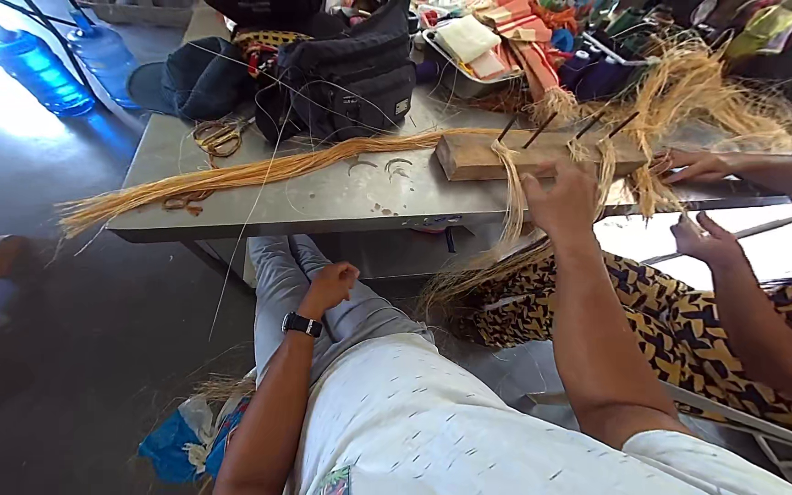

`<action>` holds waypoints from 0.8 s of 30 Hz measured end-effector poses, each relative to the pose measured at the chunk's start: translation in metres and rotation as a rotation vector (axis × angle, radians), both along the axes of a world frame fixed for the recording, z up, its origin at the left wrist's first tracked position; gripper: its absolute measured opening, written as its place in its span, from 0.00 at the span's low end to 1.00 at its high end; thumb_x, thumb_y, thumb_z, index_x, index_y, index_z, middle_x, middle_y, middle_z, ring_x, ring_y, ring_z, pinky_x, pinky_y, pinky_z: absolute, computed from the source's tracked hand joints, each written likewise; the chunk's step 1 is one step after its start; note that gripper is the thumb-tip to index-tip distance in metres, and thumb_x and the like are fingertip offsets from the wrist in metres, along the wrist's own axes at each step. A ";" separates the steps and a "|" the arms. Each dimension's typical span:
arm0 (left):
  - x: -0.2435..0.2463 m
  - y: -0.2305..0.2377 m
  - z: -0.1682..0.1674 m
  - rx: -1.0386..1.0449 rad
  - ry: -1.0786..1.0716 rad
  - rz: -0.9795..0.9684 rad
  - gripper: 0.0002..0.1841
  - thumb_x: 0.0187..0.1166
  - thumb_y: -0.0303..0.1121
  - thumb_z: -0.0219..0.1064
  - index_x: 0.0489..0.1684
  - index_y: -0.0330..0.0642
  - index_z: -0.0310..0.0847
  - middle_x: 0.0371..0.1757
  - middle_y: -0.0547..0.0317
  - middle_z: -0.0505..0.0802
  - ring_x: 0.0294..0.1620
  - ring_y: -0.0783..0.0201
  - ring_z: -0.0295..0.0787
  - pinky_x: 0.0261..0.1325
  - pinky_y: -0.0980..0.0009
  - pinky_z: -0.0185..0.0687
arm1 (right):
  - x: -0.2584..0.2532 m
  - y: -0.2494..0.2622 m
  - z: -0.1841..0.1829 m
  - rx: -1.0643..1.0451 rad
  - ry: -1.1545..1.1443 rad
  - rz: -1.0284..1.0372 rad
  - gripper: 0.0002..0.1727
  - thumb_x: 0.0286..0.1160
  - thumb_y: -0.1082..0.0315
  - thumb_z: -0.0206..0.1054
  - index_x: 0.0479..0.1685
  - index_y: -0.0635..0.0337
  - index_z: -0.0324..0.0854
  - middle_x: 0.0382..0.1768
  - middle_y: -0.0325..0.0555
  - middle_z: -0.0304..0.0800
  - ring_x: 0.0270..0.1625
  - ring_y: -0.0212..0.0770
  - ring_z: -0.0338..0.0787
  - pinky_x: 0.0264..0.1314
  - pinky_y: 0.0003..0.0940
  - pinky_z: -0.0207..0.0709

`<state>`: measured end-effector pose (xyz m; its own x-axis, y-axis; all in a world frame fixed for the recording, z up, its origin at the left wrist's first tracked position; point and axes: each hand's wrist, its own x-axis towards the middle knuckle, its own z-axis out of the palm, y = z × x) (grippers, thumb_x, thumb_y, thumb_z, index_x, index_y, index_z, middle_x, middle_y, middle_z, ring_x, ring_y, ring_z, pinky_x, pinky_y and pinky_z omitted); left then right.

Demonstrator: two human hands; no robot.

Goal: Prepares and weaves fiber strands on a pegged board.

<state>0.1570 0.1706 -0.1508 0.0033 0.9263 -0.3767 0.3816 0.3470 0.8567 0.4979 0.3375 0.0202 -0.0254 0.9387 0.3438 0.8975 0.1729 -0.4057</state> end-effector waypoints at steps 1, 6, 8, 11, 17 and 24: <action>0.001 -0.002 0.019 0.078 -0.015 -0.003 0.19 0.94 0.42 0.52 0.65 0.38 0.83 0.46 0.51 0.93 0.36 0.62 0.91 0.44 0.63 0.89 | -0.008 -0.002 0.004 0.063 0.019 0.055 0.24 0.85 0.54 0.65 0.67 0.65 0.82 0.70 0.74 0.75 0.73 0.75 0.76 0.72 0.75 0.68; -0.024 -0.020 0.114 0.495 0.054 0.095 0.16 0.93 0.38 0.54 0.62 0.40 0.85 0.39 0.51 0.92 0.28 0.61 0.88 0.34 0.62 0.88 | -0.062 -0.007 0.004 0.180 0.063 0.423 0.21 0.87 0.58 0.62 0.62 0.68 0.84 0.66 0.69 0.81 0.71 0.66 0.81 0.74 0.64 0.74; -0.047 -0.016 0.138 0.592 0.190 0.169 0.16 0.93 0.37 0.54 0.62 0.38 0.84 0.39 0.49 0.92 0.27 0.60 0.87 0.33 0.60 0.88 | -0.086 -0.001 -0.003 0.184 0.085 0.540 0.21 0.85 0.57 0.64 0.61 0.67 0.86 0.66 0.67 0.83 0.72 0.63 0.81 0.76 0.60 0.74; -0.086 0.009 0.154 0.565 0.441 0.311 0.18 0.91 0.41 0.56 0.60 0.39 0.87 0.40 0.48 0.93 0.35 0.54 0.91 0.44 0.49 0.88 | -0.119 0.006 -0.022 0.168 0.122 0.667 0.20 0.83 0.57 0.66 0.61 0.65 0.87 0.66 0.64 0.83 0.73 0.59 0.82 0.77 0.56 0.75; -0.121 0.047 0.167 0.342 0.664 0.426 0.21 0.89 0.47 0.59 0.62 0.40 0.86 0.48 0.37 0.92 0.54 0.37 0.89 0.60 0.31 0.77 | -0.155 0.017 -0.073 0.102 0.163 0.755 0.25 0.82 0.50 0.66 0.67 0.59 0.86 0.73 0.60 0.81 0.77 0.59 0.79 0.79 0.62 0.71; -0.121 0.085 0.173 0.169 0.903 0.376 0.19 0.84 0.46 0.63 0.54 0.38 0.88 0.56 0.33 0.91 0.63 0.32 0.87 0.60 0.28 0.77 | -0.156 0.017 -0.078 0.115 0.237 0.678 0.25 0.83 0.49 0.64 0.64 0.60 0.87 0.69 0.61 0.84 0.75 0.58 0.81 0.76 0.58 0.74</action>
